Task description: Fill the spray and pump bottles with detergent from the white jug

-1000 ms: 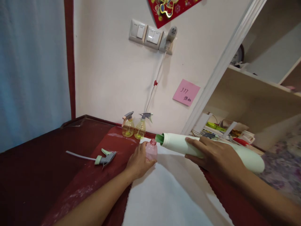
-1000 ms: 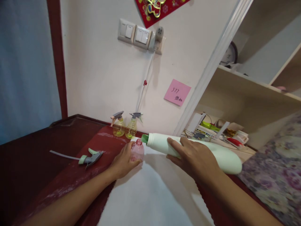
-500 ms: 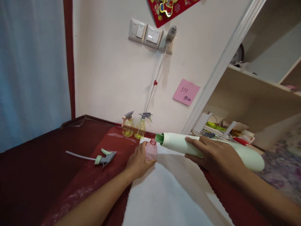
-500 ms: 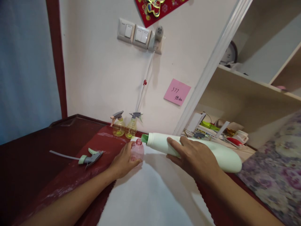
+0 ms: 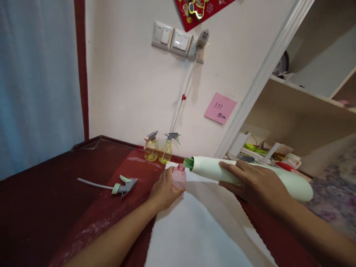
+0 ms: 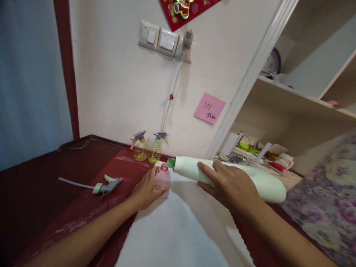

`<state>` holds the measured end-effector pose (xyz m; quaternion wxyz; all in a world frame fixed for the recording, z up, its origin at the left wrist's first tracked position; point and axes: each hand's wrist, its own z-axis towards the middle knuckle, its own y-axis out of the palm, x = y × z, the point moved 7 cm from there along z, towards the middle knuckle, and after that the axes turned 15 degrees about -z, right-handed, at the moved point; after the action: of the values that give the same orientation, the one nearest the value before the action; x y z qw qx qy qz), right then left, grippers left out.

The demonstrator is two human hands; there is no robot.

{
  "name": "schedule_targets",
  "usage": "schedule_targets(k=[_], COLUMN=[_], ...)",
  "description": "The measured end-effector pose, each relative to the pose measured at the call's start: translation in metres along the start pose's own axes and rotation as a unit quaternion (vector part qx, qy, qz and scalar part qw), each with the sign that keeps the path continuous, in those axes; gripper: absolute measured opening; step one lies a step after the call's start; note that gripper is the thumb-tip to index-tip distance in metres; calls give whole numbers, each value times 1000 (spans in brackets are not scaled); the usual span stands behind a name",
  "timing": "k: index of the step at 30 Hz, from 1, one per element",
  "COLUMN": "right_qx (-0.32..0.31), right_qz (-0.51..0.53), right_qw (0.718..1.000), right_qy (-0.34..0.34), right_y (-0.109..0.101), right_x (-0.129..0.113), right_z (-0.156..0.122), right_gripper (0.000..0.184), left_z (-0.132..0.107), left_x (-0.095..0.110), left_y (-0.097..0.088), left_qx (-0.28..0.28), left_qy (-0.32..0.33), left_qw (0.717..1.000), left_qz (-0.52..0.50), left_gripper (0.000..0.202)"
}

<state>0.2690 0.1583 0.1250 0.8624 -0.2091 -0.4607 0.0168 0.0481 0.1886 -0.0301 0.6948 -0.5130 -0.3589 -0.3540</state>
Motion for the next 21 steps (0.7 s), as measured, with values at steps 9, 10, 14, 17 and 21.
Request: schedule_targets(k=[9, 10, 14, 17, 21], right_qx=[8, 8, 18, 20, 15], right_qz=[-8, -7, -3, -2, -2], right_qw=[1000, 1000, 1000, 1000, 1000], right_qy=[0, 0, -3, -2, -1], right_y=[0, 0, -2, -4, -4], right_x=[0, 0, 0, -1, 0], right_z=[1, 1, 2, 2, 2], right_gripper=[43, 43, 47, 48, 50], left_z=[-1, -1, 0, 1, 0], left_x=[0, -1, -1, -1, 0], left_y=[0, 1, 1, 0, 0], left_qx=[0, -1, 0, 2, 3], left_qy=[-1, -1, 0, 0, 1], left_qw=[1000, 1000, 1000, 1000, 1000], left_qz=[0, 0, -2, -2, -4], left_gripper=[76, 76, 76, 77, 74])
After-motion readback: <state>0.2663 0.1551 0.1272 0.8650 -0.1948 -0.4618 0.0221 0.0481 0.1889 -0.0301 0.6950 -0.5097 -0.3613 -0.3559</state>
